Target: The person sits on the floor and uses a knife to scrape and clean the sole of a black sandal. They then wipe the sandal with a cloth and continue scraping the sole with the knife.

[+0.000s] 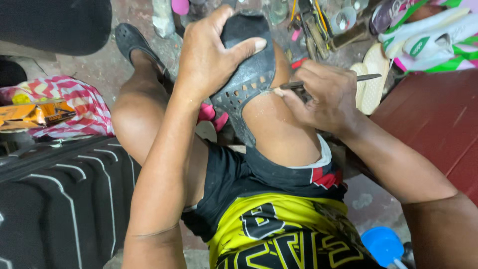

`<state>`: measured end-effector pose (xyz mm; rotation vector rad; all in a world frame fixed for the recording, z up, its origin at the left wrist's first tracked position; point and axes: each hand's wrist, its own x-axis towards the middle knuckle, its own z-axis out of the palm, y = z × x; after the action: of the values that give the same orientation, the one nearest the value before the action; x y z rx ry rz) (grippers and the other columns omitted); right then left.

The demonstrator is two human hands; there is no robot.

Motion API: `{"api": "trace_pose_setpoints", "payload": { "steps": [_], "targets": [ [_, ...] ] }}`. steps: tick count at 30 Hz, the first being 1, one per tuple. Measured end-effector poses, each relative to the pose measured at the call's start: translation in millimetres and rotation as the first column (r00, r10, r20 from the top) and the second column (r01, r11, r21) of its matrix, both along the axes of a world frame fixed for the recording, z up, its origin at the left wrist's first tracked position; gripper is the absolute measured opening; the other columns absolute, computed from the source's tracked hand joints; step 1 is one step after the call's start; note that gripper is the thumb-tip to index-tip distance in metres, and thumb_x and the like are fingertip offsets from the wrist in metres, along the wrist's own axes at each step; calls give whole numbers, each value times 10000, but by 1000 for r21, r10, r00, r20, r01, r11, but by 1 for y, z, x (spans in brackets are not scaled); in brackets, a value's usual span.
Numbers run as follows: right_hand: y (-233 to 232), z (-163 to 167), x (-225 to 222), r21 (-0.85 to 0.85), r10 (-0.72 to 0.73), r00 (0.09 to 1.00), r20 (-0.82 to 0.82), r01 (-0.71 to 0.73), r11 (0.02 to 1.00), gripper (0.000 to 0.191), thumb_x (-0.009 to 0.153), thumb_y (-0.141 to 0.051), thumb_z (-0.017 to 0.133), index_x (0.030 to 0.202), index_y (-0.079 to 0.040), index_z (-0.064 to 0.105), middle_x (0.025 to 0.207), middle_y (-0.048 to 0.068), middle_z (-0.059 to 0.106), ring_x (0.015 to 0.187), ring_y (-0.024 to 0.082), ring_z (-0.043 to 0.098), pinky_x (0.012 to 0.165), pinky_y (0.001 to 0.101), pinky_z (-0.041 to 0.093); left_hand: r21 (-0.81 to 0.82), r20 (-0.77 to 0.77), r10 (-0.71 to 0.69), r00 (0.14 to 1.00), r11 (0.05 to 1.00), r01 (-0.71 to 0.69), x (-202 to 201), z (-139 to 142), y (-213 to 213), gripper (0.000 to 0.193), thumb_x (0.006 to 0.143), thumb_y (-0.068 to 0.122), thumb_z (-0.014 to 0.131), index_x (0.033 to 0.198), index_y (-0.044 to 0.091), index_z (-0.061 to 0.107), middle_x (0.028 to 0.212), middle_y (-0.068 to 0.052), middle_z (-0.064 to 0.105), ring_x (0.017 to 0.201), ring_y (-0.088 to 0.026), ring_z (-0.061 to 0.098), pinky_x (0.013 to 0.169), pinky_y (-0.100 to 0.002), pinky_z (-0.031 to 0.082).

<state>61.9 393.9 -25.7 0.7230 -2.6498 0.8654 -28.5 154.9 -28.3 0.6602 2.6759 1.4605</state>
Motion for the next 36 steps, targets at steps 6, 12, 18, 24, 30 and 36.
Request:
{"api": "trace_pose_setpoints", "payload": {
  "steps": [6,12,18,24,30,36],
  "targets": [
    [3,-6,2,22,-71,997,-21,72,997,290,957,-209,873,891,-42,644,821,95,570,674,277,607,617,378,457,84,-85,-24,996,996,31,2,-1,1,400,908,269,907,1164,30,712,1028,-162,778,914,-285,788,828,-359,590],
    [3,-3,3,-22,-53,998,-36,52,998,259,948,-184,880,914,-47,663,833,103,585,680,283,617,613,374,463,40,-42,-1,999,999,3,4,-3,2,414,903,305,906,1136,27,706,995,-163,772,931,-288,788,813,-357,587],
    [7,-4,4,18,24,999,-44,-23,1000,301,874,-210,875,889,-31,633,812,111,583,706,296,625,643,396,470,41,-29,-22,999,999,23,2,2,3,428,888,300,906,1117,7,694,950,-194,750,882,-296,782,792,-372,580],
    [12,-8,-9,-9,-62,994,-88,61,998,273,976,-187,866,892,-43,650,819,88,595,670,255,611,606,362,454,33,-120,-41,992,998,46,3,0,5,499,903,325,936,1145,-17,665,976,-202,739,907,-329,764,779,-373,576],
    [13,3,-5,23,-19,999,-32,20,1000,289,950,-202,868,862,-52,638,789,80,567,641,243,590,592,377,442,-64,-7,-25,1000,998,24,2,9,3,459,879,321,943,1009,-21,666,848,-208,706,767,-331,724,728,-380,555],
    [13,-7,-3,-8,-45,996,-72,45,999,275,975,-191,873,892,-43,657,804,77,570,662,239,594,607,365,447,120,-144,-106,984,985,123,6,5,6,379,910,280,867,1083,10,664,913,-165,728,791,-258,747,722,-350,555]
  ]
}}
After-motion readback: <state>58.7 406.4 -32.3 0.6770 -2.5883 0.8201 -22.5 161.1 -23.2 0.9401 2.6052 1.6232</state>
